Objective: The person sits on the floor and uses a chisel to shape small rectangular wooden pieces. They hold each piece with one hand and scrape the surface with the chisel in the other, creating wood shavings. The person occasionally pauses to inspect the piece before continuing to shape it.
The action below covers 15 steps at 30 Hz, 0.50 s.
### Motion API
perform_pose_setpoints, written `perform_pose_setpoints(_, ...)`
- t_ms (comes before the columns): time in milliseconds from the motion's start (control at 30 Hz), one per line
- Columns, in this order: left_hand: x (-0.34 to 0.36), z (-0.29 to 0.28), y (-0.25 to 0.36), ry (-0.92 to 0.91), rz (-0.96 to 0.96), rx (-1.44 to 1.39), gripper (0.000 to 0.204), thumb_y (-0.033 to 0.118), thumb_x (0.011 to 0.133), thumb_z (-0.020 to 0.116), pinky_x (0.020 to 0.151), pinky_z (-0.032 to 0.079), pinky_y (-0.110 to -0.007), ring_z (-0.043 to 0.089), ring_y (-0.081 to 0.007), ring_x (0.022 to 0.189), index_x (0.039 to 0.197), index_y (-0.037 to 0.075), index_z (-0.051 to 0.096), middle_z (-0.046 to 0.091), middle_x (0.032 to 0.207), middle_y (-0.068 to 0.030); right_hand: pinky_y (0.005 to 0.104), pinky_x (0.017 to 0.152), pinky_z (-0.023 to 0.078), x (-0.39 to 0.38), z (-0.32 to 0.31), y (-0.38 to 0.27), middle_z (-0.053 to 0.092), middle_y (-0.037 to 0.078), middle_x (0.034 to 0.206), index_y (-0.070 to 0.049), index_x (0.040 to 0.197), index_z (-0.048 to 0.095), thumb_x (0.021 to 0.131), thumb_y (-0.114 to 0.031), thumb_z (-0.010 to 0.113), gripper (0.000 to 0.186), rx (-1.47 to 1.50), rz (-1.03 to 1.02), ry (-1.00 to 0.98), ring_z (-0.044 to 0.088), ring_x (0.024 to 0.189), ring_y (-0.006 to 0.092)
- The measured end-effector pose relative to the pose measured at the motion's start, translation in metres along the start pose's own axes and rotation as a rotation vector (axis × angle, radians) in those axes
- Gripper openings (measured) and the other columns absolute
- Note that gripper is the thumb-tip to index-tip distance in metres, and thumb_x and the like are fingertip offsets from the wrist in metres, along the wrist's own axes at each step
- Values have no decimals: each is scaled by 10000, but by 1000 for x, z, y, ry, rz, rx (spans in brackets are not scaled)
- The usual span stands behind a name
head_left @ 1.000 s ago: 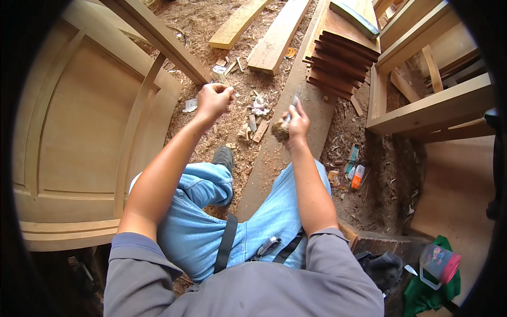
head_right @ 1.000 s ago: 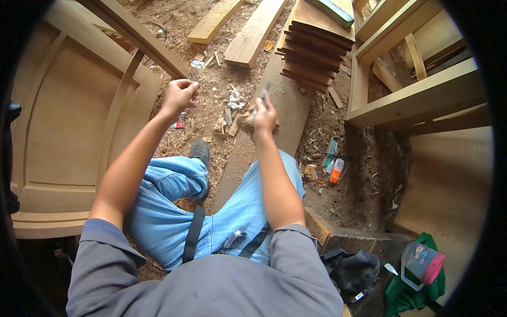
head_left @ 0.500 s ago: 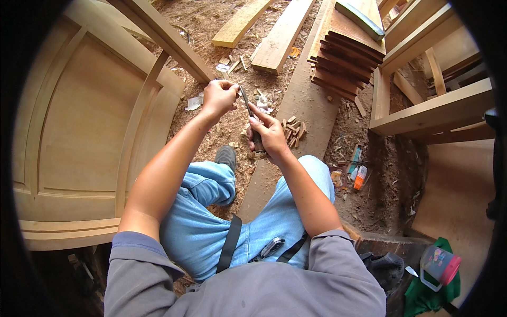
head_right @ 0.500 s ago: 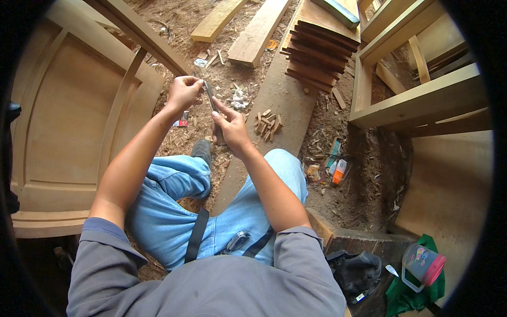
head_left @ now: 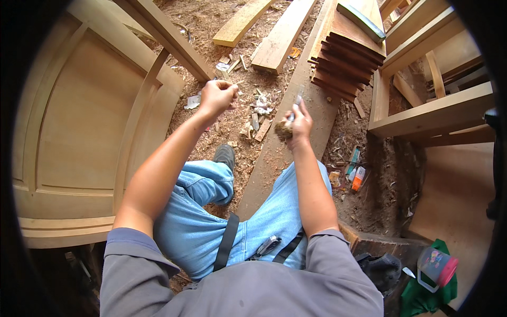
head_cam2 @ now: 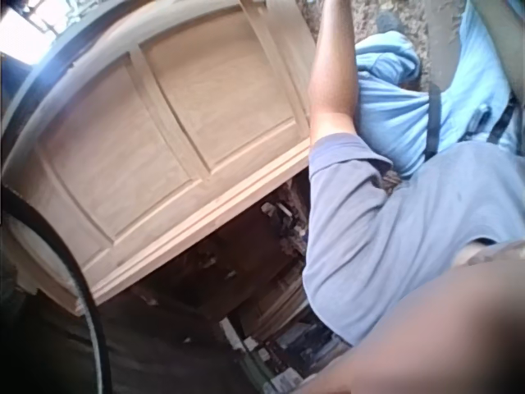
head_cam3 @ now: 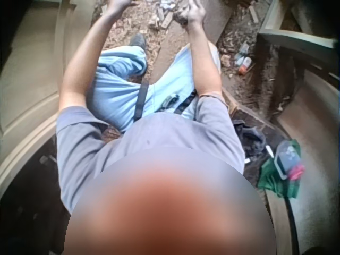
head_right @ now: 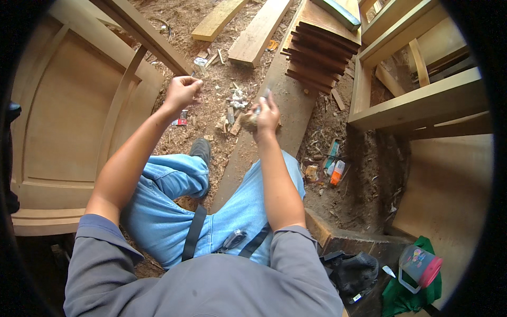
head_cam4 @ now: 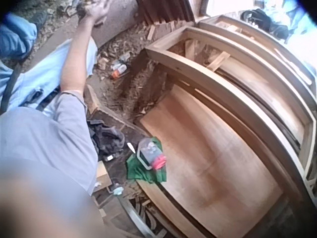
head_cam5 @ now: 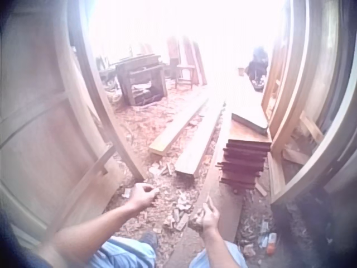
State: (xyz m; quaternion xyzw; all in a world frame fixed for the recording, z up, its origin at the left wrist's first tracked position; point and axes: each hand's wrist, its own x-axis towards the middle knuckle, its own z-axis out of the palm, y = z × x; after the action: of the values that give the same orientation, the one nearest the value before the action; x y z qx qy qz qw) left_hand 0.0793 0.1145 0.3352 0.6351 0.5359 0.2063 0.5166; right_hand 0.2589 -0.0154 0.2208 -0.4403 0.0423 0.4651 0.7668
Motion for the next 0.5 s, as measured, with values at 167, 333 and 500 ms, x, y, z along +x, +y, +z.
perform_pose_setpoints(167,13,-1,-7,4,13,-67,193,188,966,662,625,617,-307,639,-111,746,997,-2,678,660,849,-39,282,483,509,-35,19,12,578,67,700,-128,1506,445,1012,-80,547,506,-163,14,-590,555,494,152)
perform_pose_setpoints(333,10,1,-7,40,0,-29,201,184,965,660,640,621,-312,658,-125,775,1021,-7,687,680,883,-52,283,464,494,-72,43,2,578,55,703,-118,1512,436,1016,-127,553,510,-333,161,-638,564,500,149)
perform_pose_setpoints(500,3,5,-2,50,10,113,219,186,971,651,656,623,-322,682,-138,822,1051,-10,707,713,956,-79,281,461,489,-69,36,16,578,53,704,-129,1510,441,1022,-131,549,500,-347,158,-654,557,498,143)
